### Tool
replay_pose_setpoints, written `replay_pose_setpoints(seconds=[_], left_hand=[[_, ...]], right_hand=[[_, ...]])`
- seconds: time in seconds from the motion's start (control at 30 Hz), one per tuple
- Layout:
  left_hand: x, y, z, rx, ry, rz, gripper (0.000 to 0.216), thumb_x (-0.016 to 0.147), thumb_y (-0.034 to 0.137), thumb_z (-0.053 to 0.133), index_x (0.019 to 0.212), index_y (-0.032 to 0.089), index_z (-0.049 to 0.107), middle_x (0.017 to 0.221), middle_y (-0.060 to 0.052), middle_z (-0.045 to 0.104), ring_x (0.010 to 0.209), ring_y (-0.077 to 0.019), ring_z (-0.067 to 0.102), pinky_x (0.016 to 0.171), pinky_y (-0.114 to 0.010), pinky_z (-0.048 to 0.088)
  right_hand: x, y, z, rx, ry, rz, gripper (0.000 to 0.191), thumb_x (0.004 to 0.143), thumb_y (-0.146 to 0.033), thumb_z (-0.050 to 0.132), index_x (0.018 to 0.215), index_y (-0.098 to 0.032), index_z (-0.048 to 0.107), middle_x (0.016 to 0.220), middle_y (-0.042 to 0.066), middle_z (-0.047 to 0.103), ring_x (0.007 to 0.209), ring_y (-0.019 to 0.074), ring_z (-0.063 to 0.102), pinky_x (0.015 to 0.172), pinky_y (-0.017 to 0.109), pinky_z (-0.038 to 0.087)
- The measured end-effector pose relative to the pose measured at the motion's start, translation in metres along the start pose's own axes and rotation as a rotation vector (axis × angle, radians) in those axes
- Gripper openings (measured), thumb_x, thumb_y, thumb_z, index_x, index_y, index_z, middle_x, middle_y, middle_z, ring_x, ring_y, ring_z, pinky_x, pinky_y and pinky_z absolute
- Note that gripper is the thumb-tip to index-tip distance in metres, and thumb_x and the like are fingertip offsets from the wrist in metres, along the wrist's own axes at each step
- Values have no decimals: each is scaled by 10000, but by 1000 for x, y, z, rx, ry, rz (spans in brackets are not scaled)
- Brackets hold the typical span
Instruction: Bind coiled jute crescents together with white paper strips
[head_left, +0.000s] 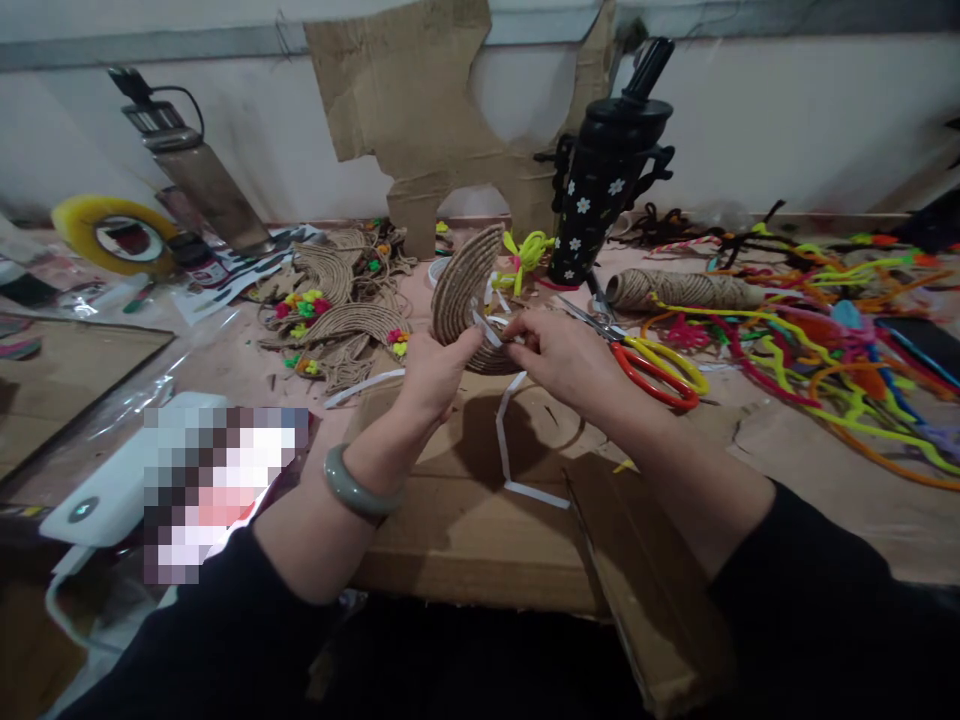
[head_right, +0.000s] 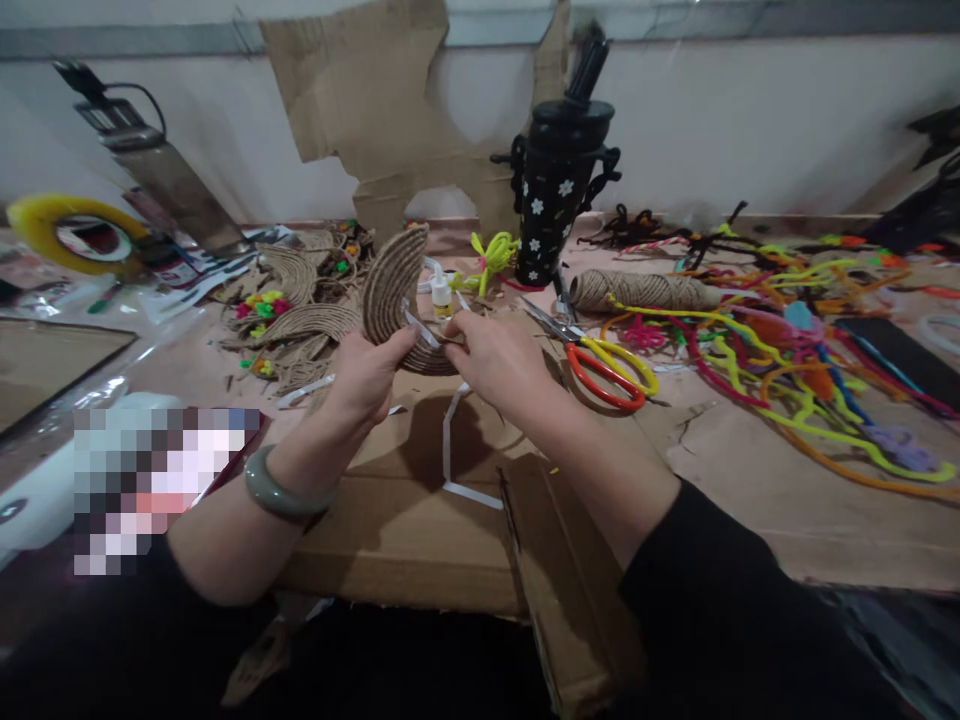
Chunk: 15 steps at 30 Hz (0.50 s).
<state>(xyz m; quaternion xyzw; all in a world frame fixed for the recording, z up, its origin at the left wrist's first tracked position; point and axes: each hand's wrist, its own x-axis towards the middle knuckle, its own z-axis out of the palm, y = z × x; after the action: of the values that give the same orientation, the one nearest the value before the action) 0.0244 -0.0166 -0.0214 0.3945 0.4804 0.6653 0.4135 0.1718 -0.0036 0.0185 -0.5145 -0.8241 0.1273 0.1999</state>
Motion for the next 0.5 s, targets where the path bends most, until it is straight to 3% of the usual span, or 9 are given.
replay_pose_setpoints(seconds=[0.3,0.5], left_hand=[[-2,3,0,-1,-88,-34,153,582,236,711,679,131,657,712,-16,651,704,-153,604,700,-276,482],[-4,10,-1,-40,-180,-126,282,549,289,749,783,154,666,773,-13,665,729,-154,601,710,-285,469]], right_hand=[[7,7,0,119,-113,54,183,766,-261,558,865,-190,694,728,20,663,614,128,540,568,254,343],[14,23,9,355,-82,45,164,740,-291,594,770,-153,677,638,9,624,572,113,508,547,248,342]])
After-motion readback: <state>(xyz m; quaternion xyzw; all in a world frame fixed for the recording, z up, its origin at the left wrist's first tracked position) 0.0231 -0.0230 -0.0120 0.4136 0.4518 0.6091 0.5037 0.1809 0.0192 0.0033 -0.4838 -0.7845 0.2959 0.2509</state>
